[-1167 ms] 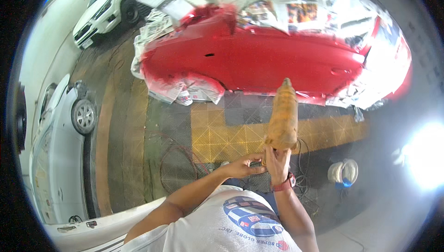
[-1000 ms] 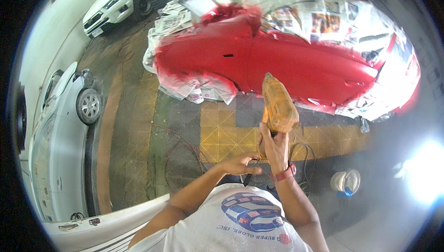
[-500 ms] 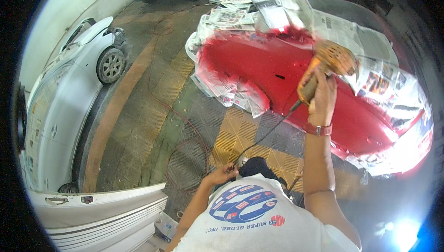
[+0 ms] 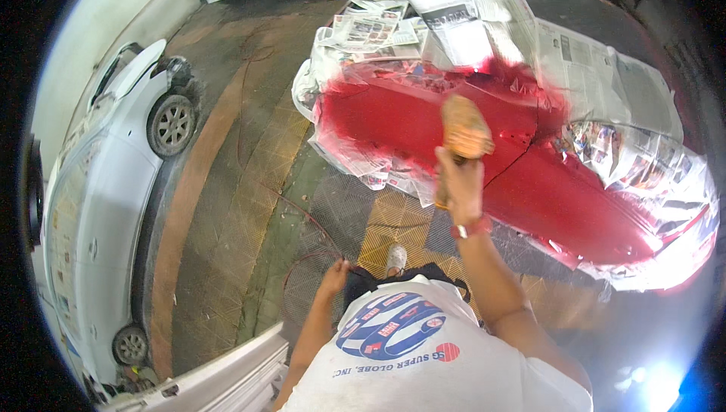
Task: The person sits among paint cans, then stands and walks to a red car. They use a spray gun to apply red paint to the car's hood and then use a brush to spread the paint across the surface.
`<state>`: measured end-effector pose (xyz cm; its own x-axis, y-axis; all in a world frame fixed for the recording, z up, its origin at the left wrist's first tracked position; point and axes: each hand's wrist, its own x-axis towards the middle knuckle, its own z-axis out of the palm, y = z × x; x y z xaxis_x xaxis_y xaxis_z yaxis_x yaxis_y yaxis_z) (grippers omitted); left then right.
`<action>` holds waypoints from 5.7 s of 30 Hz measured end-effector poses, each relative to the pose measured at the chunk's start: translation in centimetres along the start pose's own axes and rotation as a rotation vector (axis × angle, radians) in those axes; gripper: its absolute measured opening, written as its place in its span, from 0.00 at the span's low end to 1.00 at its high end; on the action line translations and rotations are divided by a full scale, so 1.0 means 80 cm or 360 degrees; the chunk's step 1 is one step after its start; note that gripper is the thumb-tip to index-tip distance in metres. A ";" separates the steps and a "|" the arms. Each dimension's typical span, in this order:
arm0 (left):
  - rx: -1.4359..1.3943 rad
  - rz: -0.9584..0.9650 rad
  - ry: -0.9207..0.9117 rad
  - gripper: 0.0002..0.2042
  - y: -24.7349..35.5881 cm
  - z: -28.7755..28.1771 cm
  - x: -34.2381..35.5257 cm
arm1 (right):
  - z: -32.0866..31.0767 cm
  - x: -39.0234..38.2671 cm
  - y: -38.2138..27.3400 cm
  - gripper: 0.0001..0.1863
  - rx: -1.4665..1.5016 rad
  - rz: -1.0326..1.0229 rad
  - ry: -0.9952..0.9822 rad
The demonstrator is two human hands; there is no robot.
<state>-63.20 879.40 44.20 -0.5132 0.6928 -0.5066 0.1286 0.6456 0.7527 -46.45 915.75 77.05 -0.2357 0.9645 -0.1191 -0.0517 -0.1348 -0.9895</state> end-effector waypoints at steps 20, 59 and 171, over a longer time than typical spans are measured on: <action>0.0311 0.0902 -0.1229 0.21 0.091 -0.136 0.152 | 0.024 0.089 -0.057 0.19 -0.0392 -0.0089 0.0620; -0.0862 0.0353 -0.1185 0.33 0.215 -0.247 0.204 | 0.336 0.026 0.084 0.08 0.0199 0.0238 -0.0215; 0.0027 -0.0937 -0.0163 0.30 -0.140 -0.408 0.198 | 0.179 0.002 0.053 0.20 0.0358 0.0082 0.0527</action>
<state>-100.47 872.68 41.49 -0.4179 0.2437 -0.8752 -0.1387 0.9350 0.3266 -60.58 912.08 74.03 0.0801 0.9713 -0.2241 -0.2678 -0.1956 -0.9434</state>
